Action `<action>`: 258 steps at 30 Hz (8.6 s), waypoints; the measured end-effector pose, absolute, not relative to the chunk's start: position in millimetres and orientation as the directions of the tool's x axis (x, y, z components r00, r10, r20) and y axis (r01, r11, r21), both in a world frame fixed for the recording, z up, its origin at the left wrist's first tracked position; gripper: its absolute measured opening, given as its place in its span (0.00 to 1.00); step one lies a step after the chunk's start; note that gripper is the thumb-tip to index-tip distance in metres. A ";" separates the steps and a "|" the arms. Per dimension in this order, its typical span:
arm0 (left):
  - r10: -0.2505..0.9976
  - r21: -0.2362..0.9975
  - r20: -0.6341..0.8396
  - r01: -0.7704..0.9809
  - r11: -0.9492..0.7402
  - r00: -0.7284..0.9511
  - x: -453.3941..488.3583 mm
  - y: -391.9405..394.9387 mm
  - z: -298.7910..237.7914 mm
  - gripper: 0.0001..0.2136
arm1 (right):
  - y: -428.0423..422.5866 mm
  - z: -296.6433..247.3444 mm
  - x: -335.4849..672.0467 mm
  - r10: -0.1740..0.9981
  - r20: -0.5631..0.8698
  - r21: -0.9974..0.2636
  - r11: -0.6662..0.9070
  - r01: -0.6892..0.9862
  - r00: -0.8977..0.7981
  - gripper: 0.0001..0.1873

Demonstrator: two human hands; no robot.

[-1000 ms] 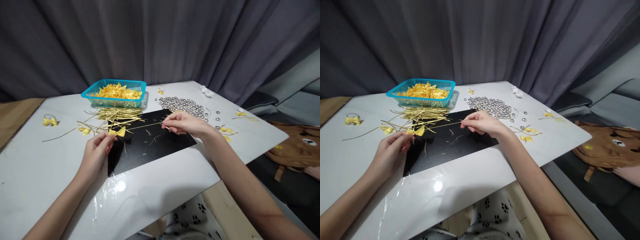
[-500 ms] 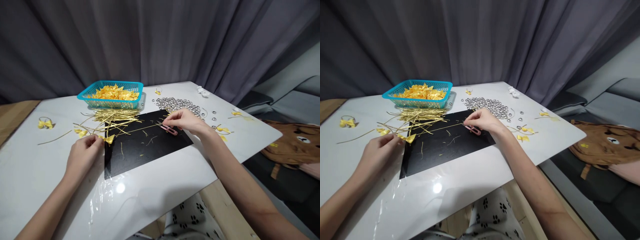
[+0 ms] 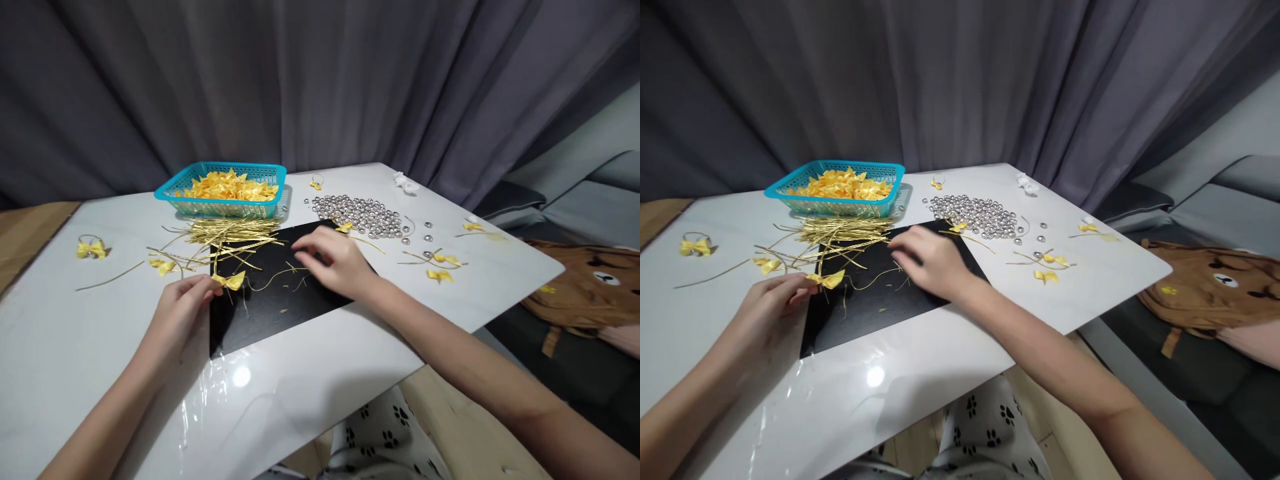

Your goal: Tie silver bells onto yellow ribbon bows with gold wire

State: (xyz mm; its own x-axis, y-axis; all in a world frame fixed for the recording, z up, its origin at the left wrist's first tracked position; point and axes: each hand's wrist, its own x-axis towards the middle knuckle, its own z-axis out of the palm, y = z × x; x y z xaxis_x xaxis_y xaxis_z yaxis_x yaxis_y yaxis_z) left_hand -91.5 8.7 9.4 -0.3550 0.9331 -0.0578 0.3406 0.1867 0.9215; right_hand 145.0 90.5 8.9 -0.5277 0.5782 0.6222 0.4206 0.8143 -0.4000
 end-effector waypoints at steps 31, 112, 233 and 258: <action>0.982 0.890 -0.048 0.438 0.124 -0.182 -82.1 10.9 0.8 0.11 | 52.5 46.8 98.9 0.788 0.573 -0.794 0.602 0.089 -0.225 0.06; 0.932 0.142 0.350 0.978 -0.151 0.093 -152.9 92.0 -13.3 0.13 | 180.1 42.4 70.0 0.859 0.050 -0.395 0.486 0.780 -0.510 0.14; 0.953 0.557 -0.302 -0.805 0.206 0.035 -49.4 -4.7 34.7 0.09 | 80.6 8.6 97.2 0.634 0.134 -0.936 -0.171 -0.307 -0.762 0.06; 0.960 0.630 -0.271 -0.741 0.232 0.071 -49.2 -5.6 33.3 0.09 | 68.5 14.7 93.1 0.559 0.089 -0.801 -0.453 -0.393 -0.825 0.05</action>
